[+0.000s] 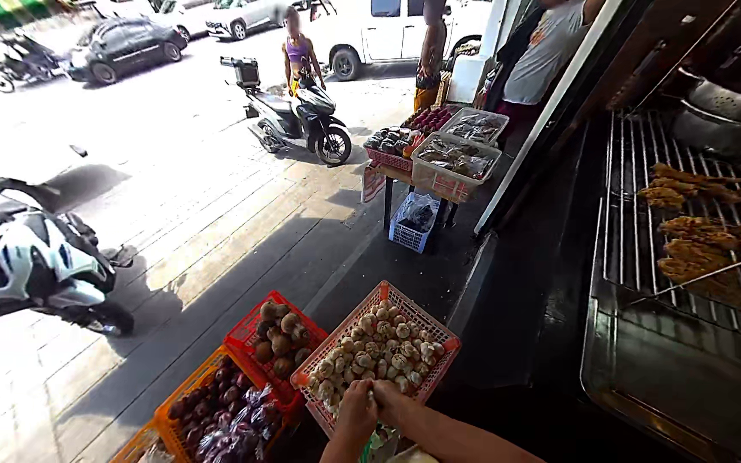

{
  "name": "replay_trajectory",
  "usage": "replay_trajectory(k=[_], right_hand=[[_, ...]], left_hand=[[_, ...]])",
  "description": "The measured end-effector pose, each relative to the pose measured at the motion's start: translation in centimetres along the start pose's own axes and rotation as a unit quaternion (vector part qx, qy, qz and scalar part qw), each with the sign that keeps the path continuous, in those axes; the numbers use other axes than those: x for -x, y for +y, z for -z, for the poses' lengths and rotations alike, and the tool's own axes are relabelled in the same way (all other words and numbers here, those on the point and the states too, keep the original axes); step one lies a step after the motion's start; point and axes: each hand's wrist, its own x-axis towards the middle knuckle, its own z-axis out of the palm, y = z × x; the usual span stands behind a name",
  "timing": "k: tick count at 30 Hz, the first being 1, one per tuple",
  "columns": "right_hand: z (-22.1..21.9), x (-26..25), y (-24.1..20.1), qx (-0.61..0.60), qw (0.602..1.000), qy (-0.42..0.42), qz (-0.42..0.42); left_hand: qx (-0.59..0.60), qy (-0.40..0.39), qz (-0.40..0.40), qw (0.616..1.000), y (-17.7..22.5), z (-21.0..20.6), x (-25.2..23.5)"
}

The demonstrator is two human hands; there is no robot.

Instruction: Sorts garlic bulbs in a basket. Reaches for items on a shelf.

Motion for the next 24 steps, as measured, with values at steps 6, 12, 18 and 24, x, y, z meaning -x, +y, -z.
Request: replay_trajectory(k=[6, 12, 18, 24], right_hand=[[0.3, -1.5, -1.4, 0.137, 0.982, -0.127, -0.015], [1.6, -0.7, -2.2, 0.301, 0.933, -0.189, 0.063], [1.2, -0.6, -0.8, 0.367, 0.905, -0.149, 0.154], [0.7, 0.2, -0.4, 0.3, 0.933, -0.166, 0.111]], left_hand=[[0.107, -0.009, 0.021, 0.994, -0.2, 1.8, 0.0], [0.191, 0.087, -0.006, 0.978, -0.4, 1.0, 0.8], [0.004, 0.115, 0.046, 0.992, -0.6, 0.2, 1.2], [-0.041, 0.093, 0.016, 0.995, -1.6, -0.1, 0.9]])
